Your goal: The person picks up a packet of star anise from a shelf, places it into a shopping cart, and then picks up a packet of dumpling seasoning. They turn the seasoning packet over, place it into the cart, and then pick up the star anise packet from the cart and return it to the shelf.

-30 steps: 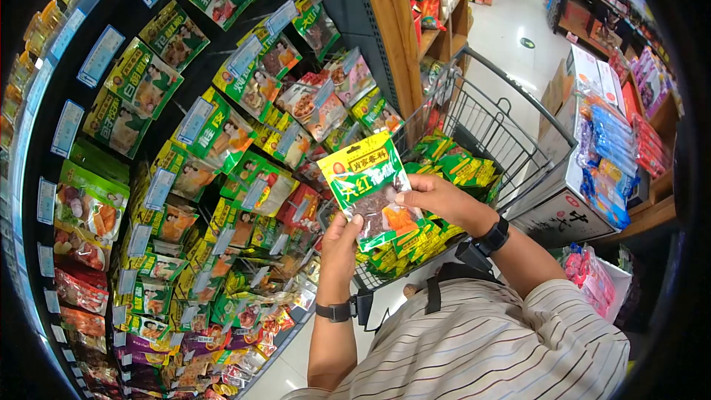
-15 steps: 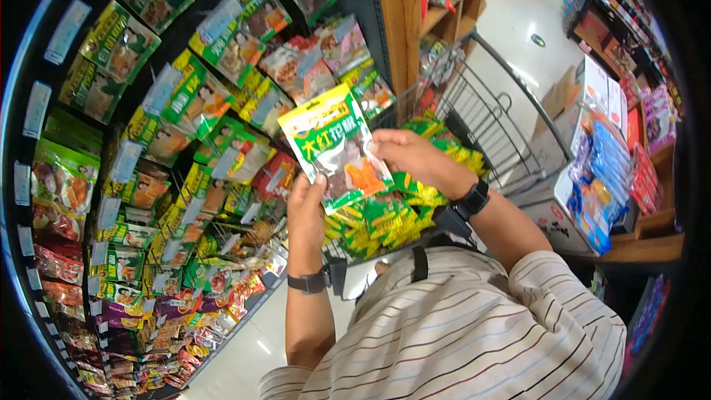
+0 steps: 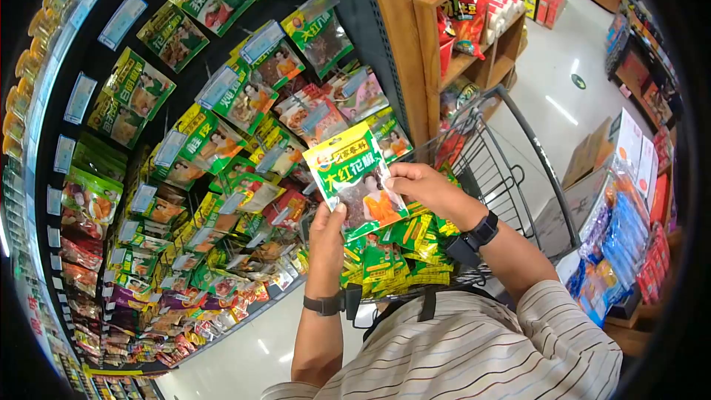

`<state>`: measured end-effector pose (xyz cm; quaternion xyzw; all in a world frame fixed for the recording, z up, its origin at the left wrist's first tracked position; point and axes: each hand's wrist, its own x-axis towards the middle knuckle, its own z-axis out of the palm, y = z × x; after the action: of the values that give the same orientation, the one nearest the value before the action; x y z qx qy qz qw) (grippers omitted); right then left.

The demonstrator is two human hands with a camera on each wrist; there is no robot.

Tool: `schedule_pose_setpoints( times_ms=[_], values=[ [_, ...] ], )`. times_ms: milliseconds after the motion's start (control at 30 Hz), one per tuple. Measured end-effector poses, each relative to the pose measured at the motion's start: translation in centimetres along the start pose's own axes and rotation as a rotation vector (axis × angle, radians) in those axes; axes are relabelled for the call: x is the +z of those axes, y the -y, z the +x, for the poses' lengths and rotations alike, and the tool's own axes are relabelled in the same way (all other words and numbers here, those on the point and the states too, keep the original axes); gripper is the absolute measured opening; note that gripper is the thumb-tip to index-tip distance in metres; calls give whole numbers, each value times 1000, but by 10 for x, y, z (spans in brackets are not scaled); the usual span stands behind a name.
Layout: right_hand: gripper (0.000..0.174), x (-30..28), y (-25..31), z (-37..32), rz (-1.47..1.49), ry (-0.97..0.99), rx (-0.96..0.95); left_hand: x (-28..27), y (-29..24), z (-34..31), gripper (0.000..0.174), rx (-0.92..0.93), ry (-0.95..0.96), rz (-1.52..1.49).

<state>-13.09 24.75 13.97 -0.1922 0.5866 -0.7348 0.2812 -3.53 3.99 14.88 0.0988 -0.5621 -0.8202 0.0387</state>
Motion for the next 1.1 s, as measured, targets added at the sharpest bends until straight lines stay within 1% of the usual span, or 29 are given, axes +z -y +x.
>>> schedule_pose_setpoints(
  times_ms=[133,233,267,300,367,400,500,633,667,767,833,900,1000,1067,1100],
  values=[
    [20,-11,4,8,5,70,-47,9,-1,8,31,-27,-20,21],
    [21,-13,4,16,19,96,-38,11,-5,18,32,-74,6,47],
    [18,-17,-1,20,-14,104,-23,8,-7,23,31,-49,20,67],
    [18,-15,3,21,-7,71,-4,5,-9,28,31,-8,4,129],
    [20,-7,11,19,7,1,39,-4,-14,37,31,67,-28,248],
    [33,-6,9,24,38,41,53,-9,-19,41,32,105,-32,226],
    [33,10,15,23,33,-26,28,-18,-40,46,33,113,15,220],
    [29,30,32,36,-134,-24,-77,-31,-54,53,37,89,131,170],
    [28,34,36,40,-107,-37,-55,-31,-57,53,36,100,153,152],
    [33,47,66,49,-143,-85,-120,-40,-64,57,36,111,158,148],
    [42,42,83,64,-209,-130,-164,-46,-74,58,34,164,142,138],
    [44,36,105,88,-289,-133,-228,-53,-86,58,34,210,102,149],
    [50,35,146,118,-408,-151,-287,-76,-89,68,38,226,100,175],
    [58,35,165,143,-393,-174,-299,-83,-91,69,42,228,109,187],
    [62,34,171,156,-385,-185,-303,-83,-92,68,41,223,97,195]
  ],
)
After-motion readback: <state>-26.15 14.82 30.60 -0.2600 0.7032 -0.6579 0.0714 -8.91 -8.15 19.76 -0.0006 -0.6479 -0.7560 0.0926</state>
